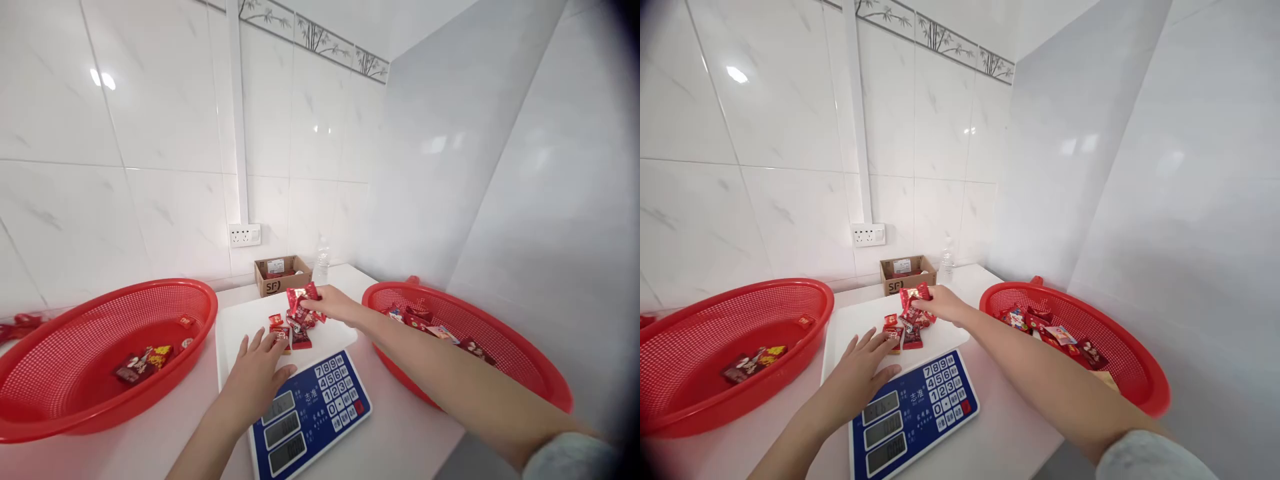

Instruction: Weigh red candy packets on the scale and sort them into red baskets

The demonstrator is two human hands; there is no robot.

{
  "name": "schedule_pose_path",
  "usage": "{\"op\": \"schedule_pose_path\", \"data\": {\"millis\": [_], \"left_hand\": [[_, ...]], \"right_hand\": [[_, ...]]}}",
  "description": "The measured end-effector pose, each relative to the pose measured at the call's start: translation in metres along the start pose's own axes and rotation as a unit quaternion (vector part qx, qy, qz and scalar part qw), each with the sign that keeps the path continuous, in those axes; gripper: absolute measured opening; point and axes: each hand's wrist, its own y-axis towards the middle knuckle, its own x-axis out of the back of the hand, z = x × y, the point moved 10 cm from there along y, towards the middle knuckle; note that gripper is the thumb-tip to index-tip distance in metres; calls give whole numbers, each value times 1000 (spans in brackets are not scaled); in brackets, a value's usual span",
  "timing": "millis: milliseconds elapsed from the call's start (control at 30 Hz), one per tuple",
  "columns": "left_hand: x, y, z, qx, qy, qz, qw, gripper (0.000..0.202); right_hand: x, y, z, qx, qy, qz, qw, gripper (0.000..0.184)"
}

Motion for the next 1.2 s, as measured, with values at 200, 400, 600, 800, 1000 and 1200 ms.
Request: {"op": "schedule_pose_path", "data": {"millis": [200,400,600,800,1000,1200], "left_hand": [[3,-4,-4,-5,-5,12,1000,46],[1,-4,-3,6,9,14,1000,48],[0,-4,-3,7,12,20,1000,50],[1,-5,-4,11,20,24,999,48],[-1,-4,-3,7,19,20,1000,49],[-1,-4,-3,10,21,24,999,50]], "right_hand": [[-29,16,0,0,-37,-18,999,35],[-17,9,-2,3,-66,-61,996,34],[12,-5,-15,-24,-67,-96,993,36],[11,-12,-36,-40,-109,-43,992,21],[2,-8,-47,-33,-143,-39,988,19],[-3,-4,-28,3,-124,-53,991,18]]}}
